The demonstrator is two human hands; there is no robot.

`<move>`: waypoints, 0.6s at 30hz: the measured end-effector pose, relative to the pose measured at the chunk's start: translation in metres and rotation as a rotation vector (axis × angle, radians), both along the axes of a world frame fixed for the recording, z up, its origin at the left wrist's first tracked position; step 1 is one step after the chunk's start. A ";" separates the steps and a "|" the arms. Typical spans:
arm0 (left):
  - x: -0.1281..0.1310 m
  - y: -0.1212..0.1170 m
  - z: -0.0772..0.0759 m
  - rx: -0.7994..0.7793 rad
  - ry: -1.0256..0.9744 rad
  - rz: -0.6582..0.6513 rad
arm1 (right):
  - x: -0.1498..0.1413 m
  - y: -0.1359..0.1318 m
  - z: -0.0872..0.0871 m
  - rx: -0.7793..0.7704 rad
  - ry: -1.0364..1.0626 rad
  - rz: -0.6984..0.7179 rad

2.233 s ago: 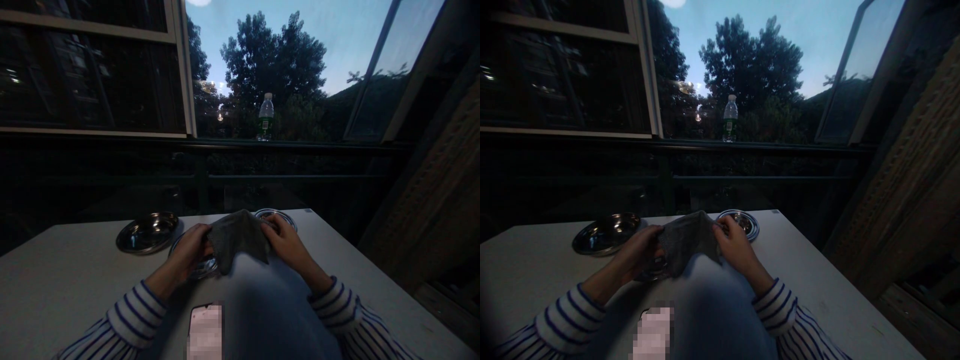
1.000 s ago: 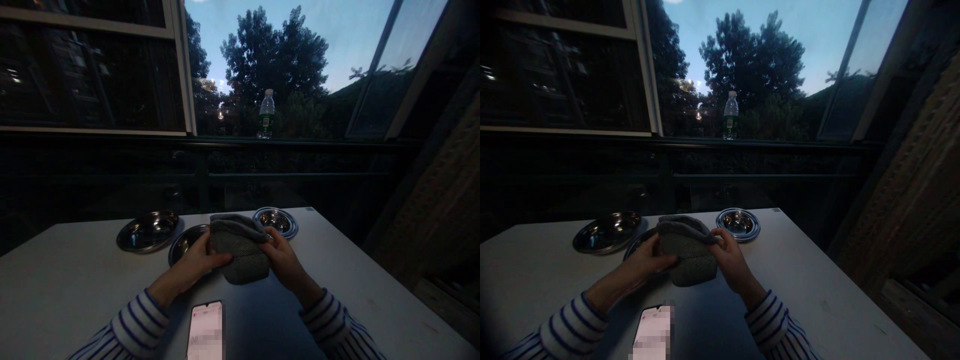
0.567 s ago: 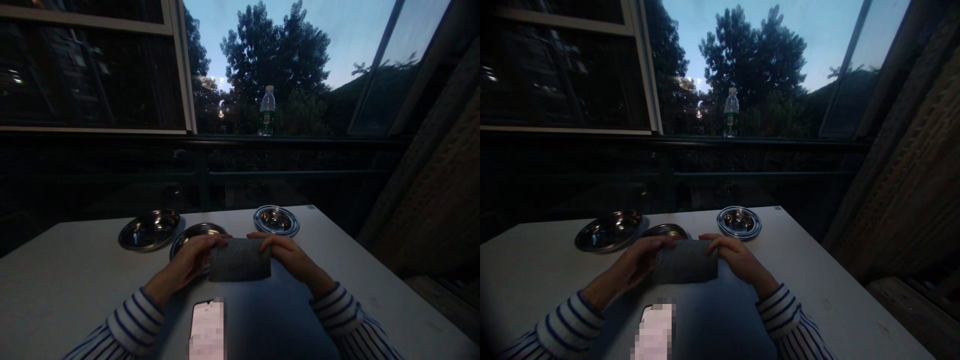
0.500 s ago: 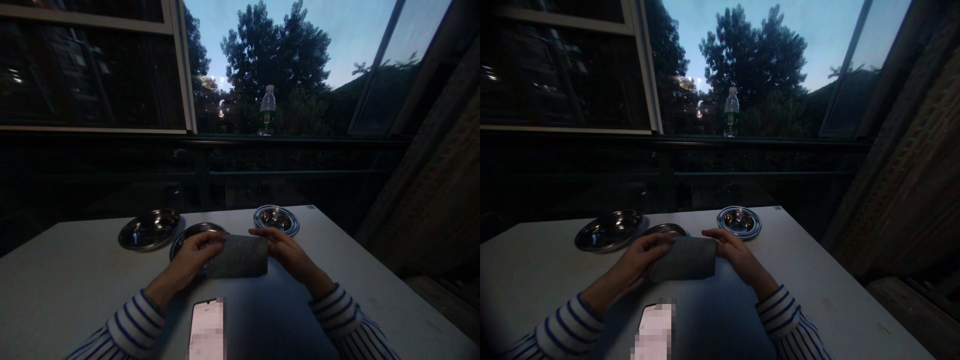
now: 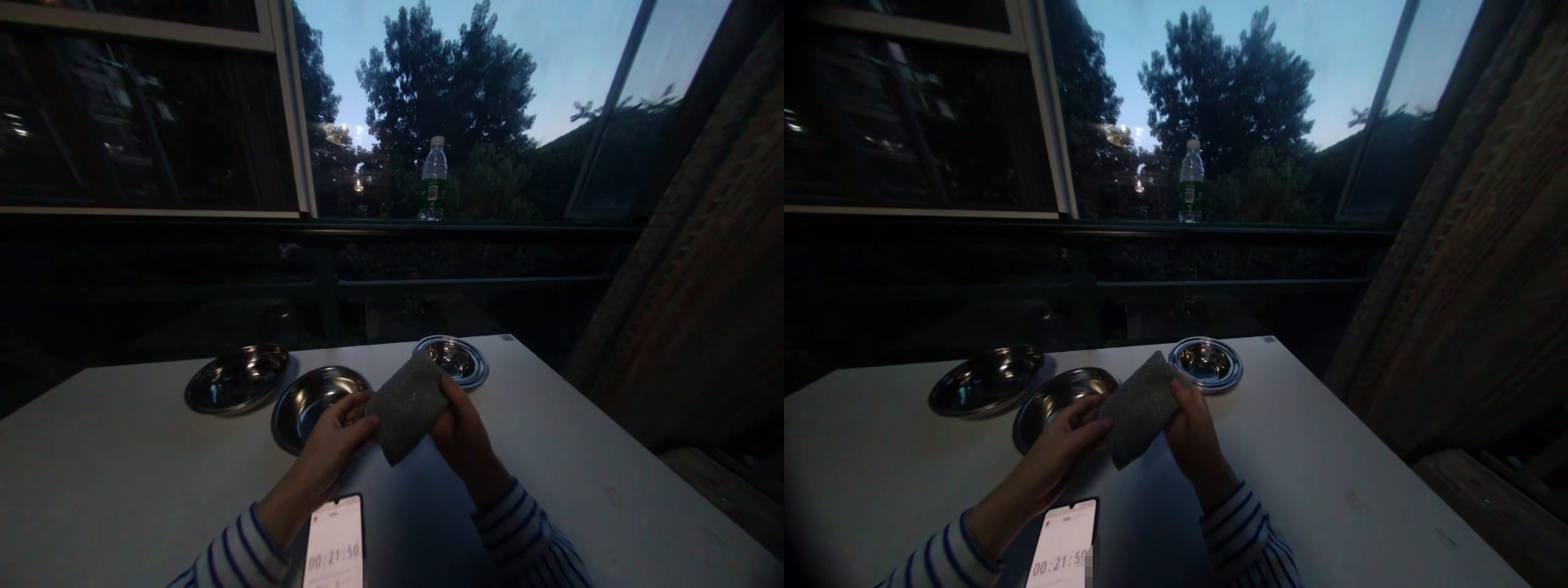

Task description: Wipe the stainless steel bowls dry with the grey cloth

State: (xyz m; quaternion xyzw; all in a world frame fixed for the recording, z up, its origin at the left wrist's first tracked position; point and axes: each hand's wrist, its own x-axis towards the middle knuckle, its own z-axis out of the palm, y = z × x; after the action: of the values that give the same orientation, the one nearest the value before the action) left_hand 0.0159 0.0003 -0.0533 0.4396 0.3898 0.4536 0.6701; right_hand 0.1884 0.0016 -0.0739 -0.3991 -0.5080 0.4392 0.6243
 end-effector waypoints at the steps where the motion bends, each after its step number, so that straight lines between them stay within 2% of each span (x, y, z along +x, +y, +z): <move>1: 0.003 -0.001 -0.002 -0.009 -0.030 0.012 | -0.005 0.000 -0.002 -0.003 0.049 0.010; 3: 0.008 -0.002 -0.006 -0.014 -0.035 0.026 | -0.017 0.002 -0.005 -0.022 0.210 0.063; 6: 0.004 0.001 -0.005 0.046 0.142 0.036 | -0.026 0.006 -0.006 -0.062 0.394 0.081; 8: -0.007 0.006 0.000 0.173 0.348 0.067 | -0.022 0.009 -0.009 -0.102 0.406 0.014; 10: -0.022 0.009 0.005 0.370 0.541 0.132 | -0.012 0.012 -0.013 -0.146 0.383 -0.053; 11: -0.030 0.010 0.007 0.450 0.650 0.120 | -0.007 0.013 -0.016 -0.162 0.360 -0.076; 14: -0.049 0.010 0.005 0.596 0.963 -0.047 | 0.003 0.015 -0.024 -0.191 0.317 -0.130; 16: -0.054 0.008 -0.001 0.639 1.083 -0.119 | 0.004 0.015 -0.027 -0.213 0.286 -0.167; 18: -0.055 0.006 -0.009 0.673 1.112 -0.124 | 0.002 0.015 -0.028 -0.237 0.254 -0.204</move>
State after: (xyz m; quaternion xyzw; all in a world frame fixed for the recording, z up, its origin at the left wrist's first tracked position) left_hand -0.0394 0.0063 -0.0622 0.8163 0.4889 0.2162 0.2191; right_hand 0.1907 0.0162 -0.1021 -0.4605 -0.3269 0.4773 0.6733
